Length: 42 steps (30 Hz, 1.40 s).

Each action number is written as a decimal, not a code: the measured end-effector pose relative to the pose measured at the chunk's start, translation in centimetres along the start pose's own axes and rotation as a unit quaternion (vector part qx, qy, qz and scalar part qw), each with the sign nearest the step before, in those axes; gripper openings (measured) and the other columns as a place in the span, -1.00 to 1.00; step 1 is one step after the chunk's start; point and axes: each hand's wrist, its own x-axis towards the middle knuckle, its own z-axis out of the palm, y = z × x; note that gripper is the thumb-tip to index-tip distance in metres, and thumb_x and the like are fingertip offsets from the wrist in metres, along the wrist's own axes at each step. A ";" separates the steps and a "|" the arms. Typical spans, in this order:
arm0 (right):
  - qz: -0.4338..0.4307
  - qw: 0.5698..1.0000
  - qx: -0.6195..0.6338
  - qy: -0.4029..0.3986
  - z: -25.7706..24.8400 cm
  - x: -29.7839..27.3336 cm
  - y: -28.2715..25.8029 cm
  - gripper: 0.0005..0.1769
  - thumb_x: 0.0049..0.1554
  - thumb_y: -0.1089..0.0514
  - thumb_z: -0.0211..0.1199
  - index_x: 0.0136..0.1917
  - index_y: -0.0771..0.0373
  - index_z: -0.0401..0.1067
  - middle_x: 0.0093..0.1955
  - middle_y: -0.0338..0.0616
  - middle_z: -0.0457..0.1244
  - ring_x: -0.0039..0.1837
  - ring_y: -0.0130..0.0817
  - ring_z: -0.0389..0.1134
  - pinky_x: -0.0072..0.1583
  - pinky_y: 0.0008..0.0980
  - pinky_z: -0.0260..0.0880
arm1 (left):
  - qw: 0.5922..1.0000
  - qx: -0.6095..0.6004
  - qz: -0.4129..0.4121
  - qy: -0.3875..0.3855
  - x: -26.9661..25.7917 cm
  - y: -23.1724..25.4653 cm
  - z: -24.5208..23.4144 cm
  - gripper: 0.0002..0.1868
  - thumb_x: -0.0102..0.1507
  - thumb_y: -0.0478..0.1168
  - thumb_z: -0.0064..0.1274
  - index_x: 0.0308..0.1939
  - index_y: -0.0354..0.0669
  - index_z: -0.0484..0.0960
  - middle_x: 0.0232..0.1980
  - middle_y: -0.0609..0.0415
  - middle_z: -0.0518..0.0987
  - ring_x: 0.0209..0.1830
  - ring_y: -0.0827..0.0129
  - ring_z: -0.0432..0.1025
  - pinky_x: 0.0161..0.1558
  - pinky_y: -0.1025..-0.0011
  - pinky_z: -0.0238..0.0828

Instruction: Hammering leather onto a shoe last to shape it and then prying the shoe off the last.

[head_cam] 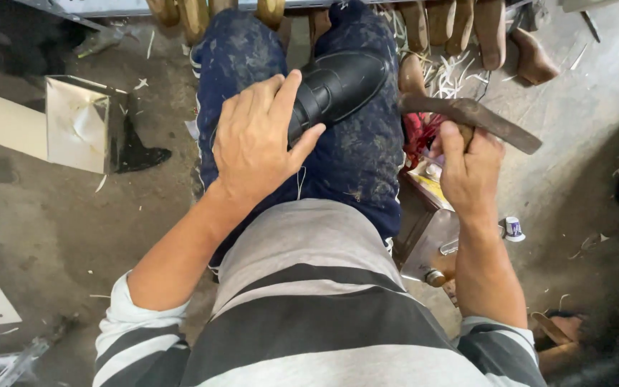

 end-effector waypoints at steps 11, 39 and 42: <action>-0.110 0.993 -0.042 0.015 -0.4 5.6 -0.5 -0.57 0.51 0.19 0.09 -0.23 0.35 0.36 -0.27 -0.04 0.24 -0.18 -0.10 0.25 0.03 -0.11 0.26 | 0.999 0.044 0.018 0.025 0.6 0.9 -0.2 -0.41 0.43 0.22 0.00 0.27 -0.18 0.55 0.09 -0.02 0.64 0.02 0.19 0.57 -0.05 0.29 0.46; -0.034 0.992 0.097 0.078 1.8 5.0 0.0 -0.60 0.53 0.16 0.03 -0.20 0.19 0.24 -0.41 -0.27 0.09 -0.40 -0.44 0.10 -0.31 -0.35 0.17 | 0.999 0.026 0.022 0.007 1.6 0.5 0.0 -0.40 0.42 0.24 0.03 0.25 -0.20 0.55 0.01 0.01 0.64 -0.18 0.18 0.55 -0.24 0.25 0.41; -0.081 0.993 -0.081 0.020 2.2 4.1 0.8 -0.59 0.51 0.06 0.10 -0.17 0.27 0.35 -0.36 -0.20 0.08 -0.23 -0.19 0.14 0.05 -0.10 0.21 | 1.000 0.013 0.021 0.007 1.5 0.5 -0.2 -0.40 0.39 0.21 0.09 0.25 -0.22 0.54 -0.03 0.00 0.62 -0.22 0.18 0.53 -0.26 0.25 0.40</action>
